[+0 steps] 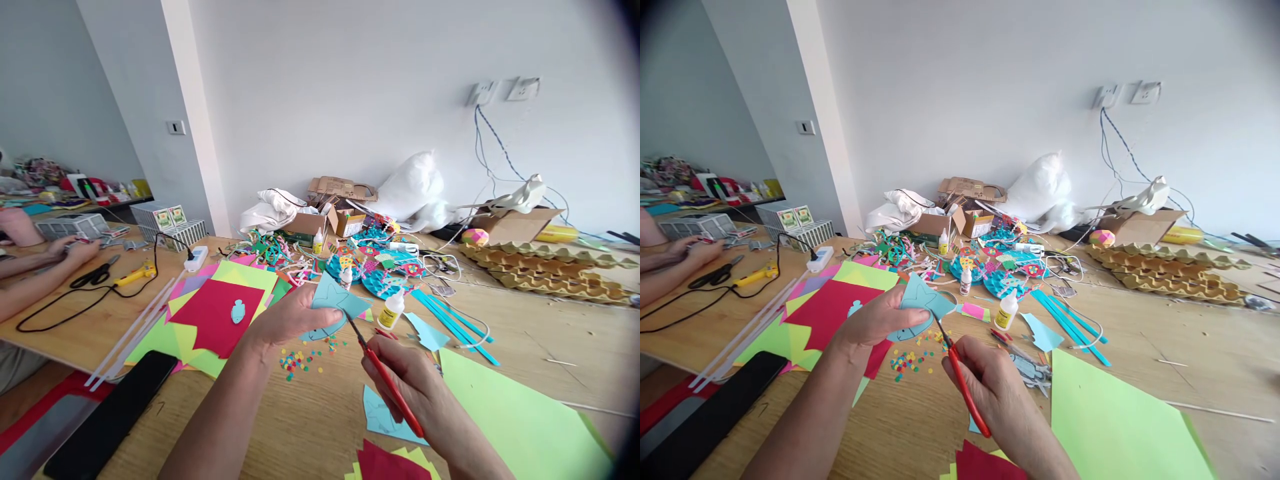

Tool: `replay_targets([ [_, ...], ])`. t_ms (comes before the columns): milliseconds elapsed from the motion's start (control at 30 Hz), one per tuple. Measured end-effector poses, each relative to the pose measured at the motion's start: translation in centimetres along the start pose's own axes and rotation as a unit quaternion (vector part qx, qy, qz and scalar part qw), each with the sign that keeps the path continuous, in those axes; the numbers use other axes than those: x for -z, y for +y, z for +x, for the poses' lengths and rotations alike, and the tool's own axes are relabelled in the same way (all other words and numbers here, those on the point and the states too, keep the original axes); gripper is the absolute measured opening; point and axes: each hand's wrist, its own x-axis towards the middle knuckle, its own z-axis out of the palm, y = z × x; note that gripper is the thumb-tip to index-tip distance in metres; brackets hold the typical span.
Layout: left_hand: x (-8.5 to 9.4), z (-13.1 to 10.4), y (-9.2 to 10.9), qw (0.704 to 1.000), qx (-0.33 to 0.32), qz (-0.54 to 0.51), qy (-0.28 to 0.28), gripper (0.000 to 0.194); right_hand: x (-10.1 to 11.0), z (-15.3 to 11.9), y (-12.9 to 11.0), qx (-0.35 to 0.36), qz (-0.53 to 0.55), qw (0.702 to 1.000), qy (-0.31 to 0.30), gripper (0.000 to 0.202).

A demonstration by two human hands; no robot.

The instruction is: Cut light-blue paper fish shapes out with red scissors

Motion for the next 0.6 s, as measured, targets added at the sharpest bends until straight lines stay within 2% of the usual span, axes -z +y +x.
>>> replay_targets([
  [300,0.32,0.06,0.45,1.0,-0.001,0.008,-0.03,0.02,-0.18,0.28,0.26,0.003,0.0,1.0,0.002,0.034],
  [500,-0.22,0.5,-0.21,0.998,-0.043,-0.032,0.023,0.023,-0.38,0.4,0.75,0.011,0.066,0.998,0.018,0.034],
  [600,-0.35,0.48,-0.32,0.998,-0.055,-0.038,0.023,0.023,-0.46,0.4,0.83,0.012,0.08,0.997,0.013,0.033],
])
